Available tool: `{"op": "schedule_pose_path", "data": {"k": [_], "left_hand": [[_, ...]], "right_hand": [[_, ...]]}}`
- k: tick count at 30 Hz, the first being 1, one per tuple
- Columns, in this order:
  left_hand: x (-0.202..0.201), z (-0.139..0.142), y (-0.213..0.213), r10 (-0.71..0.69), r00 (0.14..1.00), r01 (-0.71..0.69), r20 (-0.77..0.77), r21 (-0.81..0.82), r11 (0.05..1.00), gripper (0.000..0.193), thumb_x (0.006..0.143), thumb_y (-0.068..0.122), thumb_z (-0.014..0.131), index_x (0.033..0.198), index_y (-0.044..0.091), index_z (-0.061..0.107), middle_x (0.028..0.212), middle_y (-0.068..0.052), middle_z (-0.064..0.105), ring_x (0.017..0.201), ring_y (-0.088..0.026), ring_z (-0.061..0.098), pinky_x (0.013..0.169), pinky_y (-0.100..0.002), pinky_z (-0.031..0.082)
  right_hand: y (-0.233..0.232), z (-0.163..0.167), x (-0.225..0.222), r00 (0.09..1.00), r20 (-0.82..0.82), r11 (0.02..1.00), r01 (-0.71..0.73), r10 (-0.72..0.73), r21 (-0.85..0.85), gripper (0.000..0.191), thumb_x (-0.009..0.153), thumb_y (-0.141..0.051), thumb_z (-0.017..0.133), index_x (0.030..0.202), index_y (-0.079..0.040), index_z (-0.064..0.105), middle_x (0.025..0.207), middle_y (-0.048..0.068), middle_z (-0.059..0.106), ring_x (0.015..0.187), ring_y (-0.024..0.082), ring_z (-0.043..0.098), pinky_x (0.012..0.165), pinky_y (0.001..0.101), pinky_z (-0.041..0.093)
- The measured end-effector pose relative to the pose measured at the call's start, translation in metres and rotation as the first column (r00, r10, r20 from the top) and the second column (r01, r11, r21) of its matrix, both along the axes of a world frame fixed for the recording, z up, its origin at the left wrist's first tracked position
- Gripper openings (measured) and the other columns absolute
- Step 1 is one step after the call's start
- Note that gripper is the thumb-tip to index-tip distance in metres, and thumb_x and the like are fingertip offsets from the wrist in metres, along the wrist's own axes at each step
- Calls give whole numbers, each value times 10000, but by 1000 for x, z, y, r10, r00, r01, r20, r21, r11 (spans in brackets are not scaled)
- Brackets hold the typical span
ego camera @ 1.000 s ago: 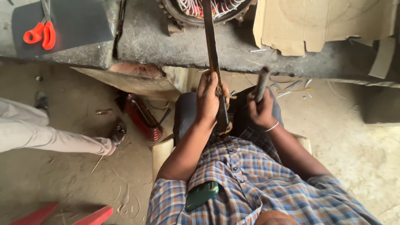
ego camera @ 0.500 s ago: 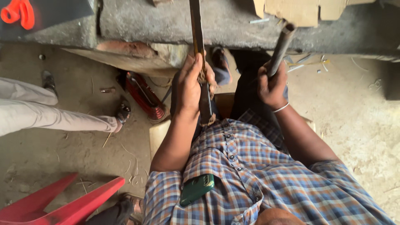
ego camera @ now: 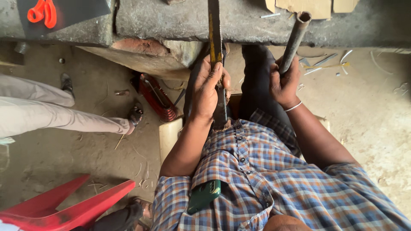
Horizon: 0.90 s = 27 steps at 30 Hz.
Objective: The person uses a metal pipe to repeatedly strike a flat metal bar held against the stator of an electric motor. The person briefly stops to adjust the motor windings with a screwdriver before resuming the striking action.
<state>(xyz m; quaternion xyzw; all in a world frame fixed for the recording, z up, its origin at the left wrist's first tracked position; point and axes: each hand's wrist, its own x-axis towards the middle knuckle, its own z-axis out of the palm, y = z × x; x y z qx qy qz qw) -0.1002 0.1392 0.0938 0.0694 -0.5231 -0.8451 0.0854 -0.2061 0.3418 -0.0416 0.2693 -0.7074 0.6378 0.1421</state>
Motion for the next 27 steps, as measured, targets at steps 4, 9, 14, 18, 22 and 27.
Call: {"op": "schedule_pose_path", "data": {"k": [4,9,14,18,22,27], "left_hand": [[2,8,7,-4,1000,6,20,-74,997,347,1112,273,517,1384,60,498,813,-35,583,644,-92,546,561,-237,494],[-5,12,18,-16,1000,17,18,-65,998,312,1116,269,515,1357,71,513,818,-31,584,625,-92,543,558,-233,487],[-16,7,29,30,999,-32,-27,-87,996,226,1116,273,508,1241,86,524,802,-27,587,585,-96,534,527,-234,465],[-19,5,41,63,997,-69,-43,-139,988,202,1121,282,501,1178,89,513,799,-28,591,568,-98,526,524,-237,454],[-8,4,54,56,998,-62,-38,-175,983,210,1117,287,495,1190,92,520,797,-25,594,569,-93,517,518,-238,448],[18,7,62,49,997,-58,-55,-180,982,219,1113,293,490,1201,97,530,799,-27,599,582,-96,527,531,-242,463]], "right_hand": [[7,-13,-1,999,41,1000,-3,2,10,181,1103,-22,598,1198,13,448,933,74,546,778,139,520,731,274,465],[7,-29,-6,994,-3,983,-112,112,-147,419,1109,18,548,1468,43,332,1119,125,537,923,169,535,830,271,523],[11,-25,-4,998,-16,989,-63,62,-132,443,1104,19,568,1481,43,335,1202,168,554,999,195,555,917,305,532],[19,-10,1,1000,-4,1000,20,-20,-19,255,1088,-4,608,1296,15,462,1004,137,599,843,179,576,795,291,511],[28,3,8,1000,4,999,16,-15,-36,228,1096,-25,607,1277,6,472,916,116,571,788,190,559,746,312,488],[38,15,21,998,-69,1000,0,1,13,266,1111,-39,615,1304,0,435,905,115,562,760,211,539,734,323,463]]}}
